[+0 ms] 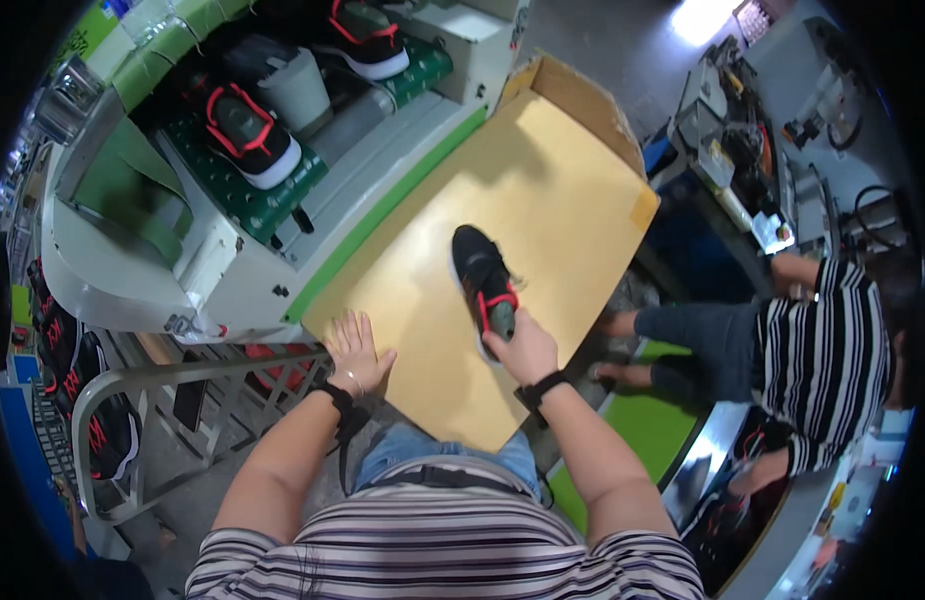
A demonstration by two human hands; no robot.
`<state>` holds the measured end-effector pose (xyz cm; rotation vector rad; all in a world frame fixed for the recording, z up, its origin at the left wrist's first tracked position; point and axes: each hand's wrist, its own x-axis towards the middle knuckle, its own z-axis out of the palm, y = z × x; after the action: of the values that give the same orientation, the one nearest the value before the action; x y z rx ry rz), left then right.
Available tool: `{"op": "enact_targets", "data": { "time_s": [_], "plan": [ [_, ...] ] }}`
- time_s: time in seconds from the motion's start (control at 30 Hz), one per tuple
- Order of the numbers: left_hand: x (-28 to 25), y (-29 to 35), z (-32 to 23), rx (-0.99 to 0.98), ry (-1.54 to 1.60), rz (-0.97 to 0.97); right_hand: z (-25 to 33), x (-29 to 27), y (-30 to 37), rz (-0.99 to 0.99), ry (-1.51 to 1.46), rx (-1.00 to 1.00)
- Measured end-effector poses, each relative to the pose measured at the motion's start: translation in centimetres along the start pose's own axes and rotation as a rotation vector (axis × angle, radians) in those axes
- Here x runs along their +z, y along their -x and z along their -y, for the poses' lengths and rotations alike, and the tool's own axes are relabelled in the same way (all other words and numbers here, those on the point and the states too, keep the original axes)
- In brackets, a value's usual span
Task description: Checking and sorting finished shoes at a factory workstation, including tying laces and placing them into a machine.
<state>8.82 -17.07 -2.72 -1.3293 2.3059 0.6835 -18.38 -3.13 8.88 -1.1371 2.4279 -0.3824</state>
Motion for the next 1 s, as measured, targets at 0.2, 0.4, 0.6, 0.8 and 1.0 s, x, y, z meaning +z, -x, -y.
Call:
{"op": "enact_targets", "data": {
  "time_s": [0.2,0.4,0.6,0.8,1.0],
  "plan": [
    [-0.6,-0.2,-0.9,-0.031,-0.065,0.031,-1.3,-1.8,6.0,0.398,-0.25,0.122],
    [-0.7,-0.7,-0.9,-0.015,-0.073,0.023,-1.9,0.1,-0.9,0.029,-0.094,-0.578],
    [-0.3,-0.4,-0.3,-0.022,-0.078,-0.006,-1.7,-0.6,0.8,0.11,-0.335,-0.294],
    [-0.5,0.1,-0.9,-0.024,-0.065,-0.008,0.0,-2.1,8.3,0.335,-0.309,-0.236],
    [-0.4,0.1,-0.8,-0.014,-0.035,-0.04,2.0,1.6,8.1,-0.182,-0.077,-0.506]
  ]
}}
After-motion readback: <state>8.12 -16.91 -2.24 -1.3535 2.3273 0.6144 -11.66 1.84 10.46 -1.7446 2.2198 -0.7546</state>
